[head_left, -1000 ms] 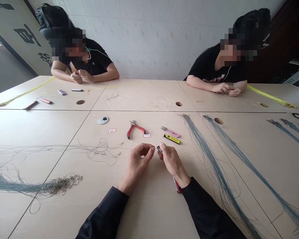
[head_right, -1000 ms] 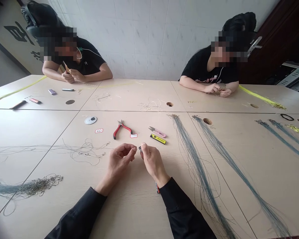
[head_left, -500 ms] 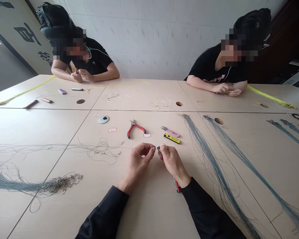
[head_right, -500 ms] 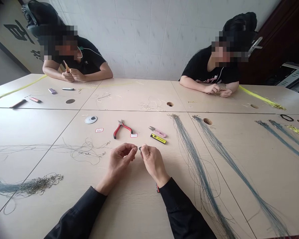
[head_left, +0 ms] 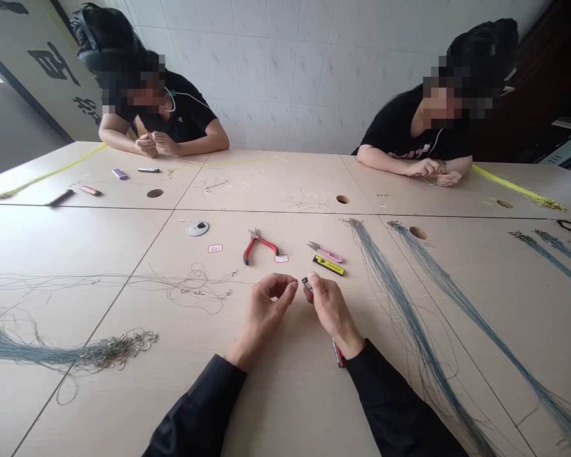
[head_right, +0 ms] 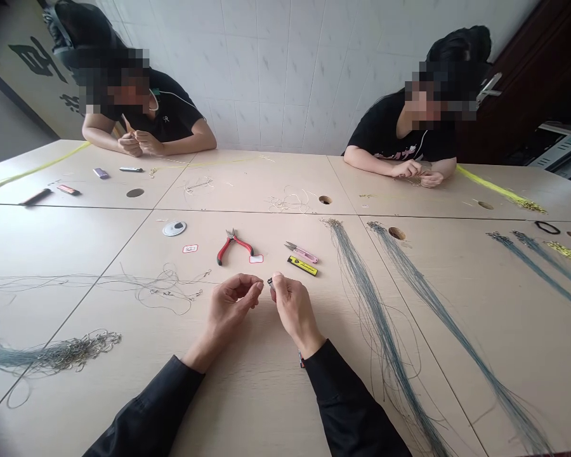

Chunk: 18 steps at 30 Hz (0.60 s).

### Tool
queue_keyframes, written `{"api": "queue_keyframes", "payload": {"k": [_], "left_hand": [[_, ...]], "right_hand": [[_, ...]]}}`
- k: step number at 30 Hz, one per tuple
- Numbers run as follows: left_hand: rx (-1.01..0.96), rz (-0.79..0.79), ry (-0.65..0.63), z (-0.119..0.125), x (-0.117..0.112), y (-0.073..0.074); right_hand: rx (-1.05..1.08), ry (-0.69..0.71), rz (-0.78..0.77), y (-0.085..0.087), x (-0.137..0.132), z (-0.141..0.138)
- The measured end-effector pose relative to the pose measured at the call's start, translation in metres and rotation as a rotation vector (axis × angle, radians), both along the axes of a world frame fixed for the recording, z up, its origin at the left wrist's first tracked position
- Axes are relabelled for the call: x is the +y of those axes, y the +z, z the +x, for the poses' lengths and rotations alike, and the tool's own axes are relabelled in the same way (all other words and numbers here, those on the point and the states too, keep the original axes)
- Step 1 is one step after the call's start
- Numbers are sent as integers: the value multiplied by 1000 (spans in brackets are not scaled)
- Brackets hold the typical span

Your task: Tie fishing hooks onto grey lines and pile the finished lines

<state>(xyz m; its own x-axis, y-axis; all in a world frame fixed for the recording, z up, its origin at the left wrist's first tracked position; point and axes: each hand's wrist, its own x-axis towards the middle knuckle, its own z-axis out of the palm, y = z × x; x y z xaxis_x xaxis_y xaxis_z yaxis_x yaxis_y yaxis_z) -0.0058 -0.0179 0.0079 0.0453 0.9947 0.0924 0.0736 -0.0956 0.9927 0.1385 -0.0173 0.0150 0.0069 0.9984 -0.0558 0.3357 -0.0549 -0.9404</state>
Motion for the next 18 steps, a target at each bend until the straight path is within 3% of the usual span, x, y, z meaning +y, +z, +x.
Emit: {"api": "queue_keyframes", "payload": {"k": [11,18], "left_hand": [[-13,-17,15,0,2,-1],[100,18,54,-1,4,-1]], "right_hand": [[101,-8,81,3,-1,0],[117,33,81,5,0,1]]}}
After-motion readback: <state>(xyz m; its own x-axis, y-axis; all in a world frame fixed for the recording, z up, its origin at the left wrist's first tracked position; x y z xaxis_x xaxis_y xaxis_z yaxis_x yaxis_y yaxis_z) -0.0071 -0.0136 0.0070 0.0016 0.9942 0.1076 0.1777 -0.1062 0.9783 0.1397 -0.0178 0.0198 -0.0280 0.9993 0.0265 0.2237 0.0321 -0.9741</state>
